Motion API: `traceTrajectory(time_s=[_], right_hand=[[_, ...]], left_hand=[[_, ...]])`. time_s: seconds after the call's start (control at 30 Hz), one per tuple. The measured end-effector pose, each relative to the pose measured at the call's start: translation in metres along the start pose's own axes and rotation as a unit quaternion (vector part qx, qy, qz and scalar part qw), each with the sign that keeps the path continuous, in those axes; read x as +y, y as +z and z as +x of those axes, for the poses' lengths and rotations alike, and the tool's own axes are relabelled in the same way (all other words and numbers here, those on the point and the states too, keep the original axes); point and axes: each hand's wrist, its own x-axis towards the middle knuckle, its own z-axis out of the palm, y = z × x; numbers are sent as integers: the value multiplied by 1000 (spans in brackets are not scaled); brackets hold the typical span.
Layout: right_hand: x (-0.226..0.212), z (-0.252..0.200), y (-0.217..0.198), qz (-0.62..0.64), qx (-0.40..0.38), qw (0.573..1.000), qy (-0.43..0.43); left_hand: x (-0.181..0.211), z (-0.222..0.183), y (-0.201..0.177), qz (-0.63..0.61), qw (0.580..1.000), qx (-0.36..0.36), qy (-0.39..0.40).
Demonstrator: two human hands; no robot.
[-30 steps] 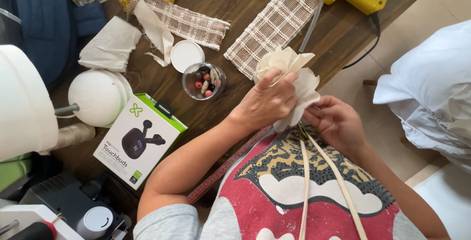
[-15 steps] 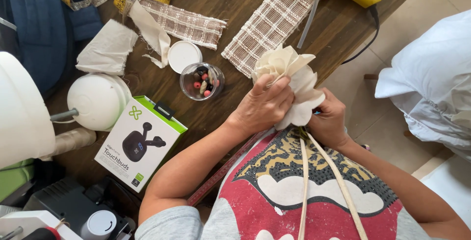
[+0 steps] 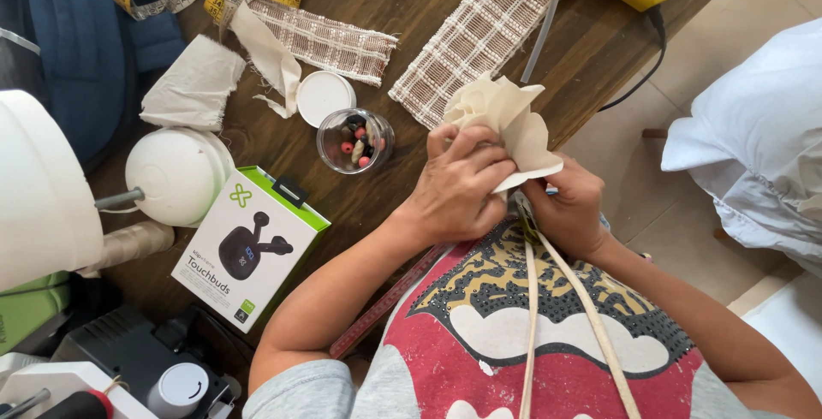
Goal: Creating decorative flowers by gluing, folding, and trimming fabric pieces
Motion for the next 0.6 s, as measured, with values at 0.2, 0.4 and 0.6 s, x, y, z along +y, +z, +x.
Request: traceTrajectory(time_s=[0.2,0.4,0.6], right_hand=[[-37,27,-1,-57,18,990,-127],[-73,46,-2,51,35,996,-70],[-65,42,0,112,35,991,-66]], left_hand=[[-9,-1,7,-76,989,69,-103],[-11,-5,18,-308,888,108,-323],[5,5,6,-376,835,117,-384]])
